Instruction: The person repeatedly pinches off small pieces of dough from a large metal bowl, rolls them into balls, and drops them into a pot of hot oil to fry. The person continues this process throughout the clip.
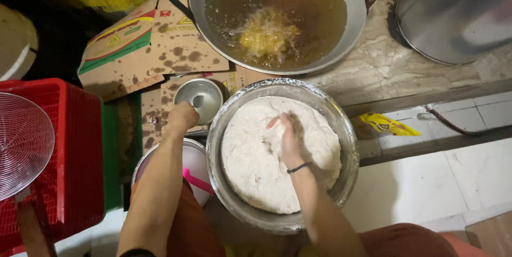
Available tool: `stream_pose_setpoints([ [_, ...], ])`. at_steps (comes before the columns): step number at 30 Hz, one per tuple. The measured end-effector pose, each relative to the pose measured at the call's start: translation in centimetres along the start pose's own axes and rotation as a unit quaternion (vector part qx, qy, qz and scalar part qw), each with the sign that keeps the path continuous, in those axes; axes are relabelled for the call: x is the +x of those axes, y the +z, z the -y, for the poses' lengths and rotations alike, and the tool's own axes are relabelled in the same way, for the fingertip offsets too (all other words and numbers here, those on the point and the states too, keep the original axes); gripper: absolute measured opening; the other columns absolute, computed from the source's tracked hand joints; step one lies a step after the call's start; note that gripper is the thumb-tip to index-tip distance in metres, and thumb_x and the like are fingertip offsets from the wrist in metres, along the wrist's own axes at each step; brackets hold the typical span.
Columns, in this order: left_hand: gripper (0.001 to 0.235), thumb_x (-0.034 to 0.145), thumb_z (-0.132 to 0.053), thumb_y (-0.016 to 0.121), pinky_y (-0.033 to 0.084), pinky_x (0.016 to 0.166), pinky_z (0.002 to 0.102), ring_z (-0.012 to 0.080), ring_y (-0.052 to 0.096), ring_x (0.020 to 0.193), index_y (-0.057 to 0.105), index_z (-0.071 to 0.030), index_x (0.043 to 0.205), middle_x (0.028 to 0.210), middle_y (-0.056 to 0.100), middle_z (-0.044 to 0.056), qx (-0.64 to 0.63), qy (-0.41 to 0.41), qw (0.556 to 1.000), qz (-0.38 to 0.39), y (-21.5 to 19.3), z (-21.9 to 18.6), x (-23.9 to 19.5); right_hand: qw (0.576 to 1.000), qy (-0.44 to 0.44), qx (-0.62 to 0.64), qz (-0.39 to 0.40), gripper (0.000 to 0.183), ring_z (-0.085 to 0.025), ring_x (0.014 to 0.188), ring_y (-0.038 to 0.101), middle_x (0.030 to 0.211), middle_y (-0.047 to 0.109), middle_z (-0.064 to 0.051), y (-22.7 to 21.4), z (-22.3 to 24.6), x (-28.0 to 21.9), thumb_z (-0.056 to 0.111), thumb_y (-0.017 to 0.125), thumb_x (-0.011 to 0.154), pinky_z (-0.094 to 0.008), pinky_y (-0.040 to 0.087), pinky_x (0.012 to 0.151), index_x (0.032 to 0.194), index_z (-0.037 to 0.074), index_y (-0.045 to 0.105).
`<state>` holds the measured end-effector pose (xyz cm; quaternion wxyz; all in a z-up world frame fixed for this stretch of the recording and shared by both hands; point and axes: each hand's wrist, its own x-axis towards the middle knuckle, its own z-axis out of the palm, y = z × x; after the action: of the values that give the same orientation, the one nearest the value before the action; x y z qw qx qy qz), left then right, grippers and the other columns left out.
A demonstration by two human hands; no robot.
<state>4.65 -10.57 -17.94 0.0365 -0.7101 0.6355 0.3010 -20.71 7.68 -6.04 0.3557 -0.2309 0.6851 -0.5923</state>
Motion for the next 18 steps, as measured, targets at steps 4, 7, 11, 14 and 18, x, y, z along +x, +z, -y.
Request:
stream_pose_setpoints([
  [4, 0.030, 0.081, -0.018, 0.055, 0.052, 0.075, 0.056, 0.0455, 0.065, 0.092, 0.071, 0.005, 0.095, 0.088, 0.067, 0.030, -0.022, -0.016, 1.000, 0.004, 0.0, 0.0, 0.0, 0.997, 0.010, -0.030, 0.076, 0.028, -0.016, 0.100, 0.063, 0.104, 0.069, -0.007, 1.0, -4.0, 2.4, 0.017, 0.074, 0.077, -0.029, 0.047, 0.095, 0.105, 0.014, 0.071],
  [7, 0.036, 0.087, -0.014, 0.048, 0.052, 0.075, 0.055, 0.0485, 0.064, 0.092, 0.069, 0.012, 0.099, 0.089, 0.065, 0.034, -0.037, 0.011, 0.999, 0.000, -1.5, -0.9, -1.8, 0.985, -0.125, -0.110, 0.044, 0.018, -0.012, 0.086, 0.065, 0.085, 0.070, -0.001, 0.2, -4.9, 3.5, 0.025, 0.079, 0.075, -0.023, 0.050, 0.081, 0.090, 0.019, 0.071],
  [11, 0.041, 0.089, -0.018, 0.042, 0.053, 0.076, 0.054, 0.0483, 0.064, 0.094, 0.065, 0.014, 0.100, 0.091, 0.065, 0.035, -0.014, 0.032, 0.999, -0.006, -2.6, -1.5, -3.1, 0.974, -0.174, -0.136, 0.052, 0.035, -0.012, 0.084, 0.068, 0.083, 0.072, 0.000, 0.3, -1.6, 2.2, 0.032, 0.091, 0.062, -0.024, 0.050, 0.079, 0.090, 0.022, 0.071],
  [14, 0.040, 0.089, -0.017, 0.043, 0.052, 0.076, 0.054, 0.0485, 0.064, 0.094, 0.065, 0.014, 0.103, 0.091, 0.065, 0.035, -0.030, 0.052, 0.998, -0.016, -2.3, -1.2, -3.5, 0.978, -0.142, -0.122, 0.087, 0.048, -0.015, 0.094, 0.067, 0.092, 0.072, -0.004, 0.6, -3.1, 1.7, 0.032, 0.092, 0.060, -0.029, 0.048, 0.088, 0.101, 0.022, 0.071],
  [18, 0.041, 0.089, -0.022, 0.045, 0.052, 0.076, 0.051, 0.0474, 0.064, 0.094, 0.067, 0.008, 0.105, 0.089, 0.066, 0.033, -0.065, 0.079, 0.994, -0.030, -1.7, -0.4, -3.3, 0.984, -0.120, -0.117, 0.063, 0.016, -0.009, 0.077, 0.062, 0.077, 0.070, 0.001, 1.0, -4.4, 2.9, 0.027, 0.083, 0.073, -0.026, 0.048, 0.077, 0.082, 0.021, 0.072],
])
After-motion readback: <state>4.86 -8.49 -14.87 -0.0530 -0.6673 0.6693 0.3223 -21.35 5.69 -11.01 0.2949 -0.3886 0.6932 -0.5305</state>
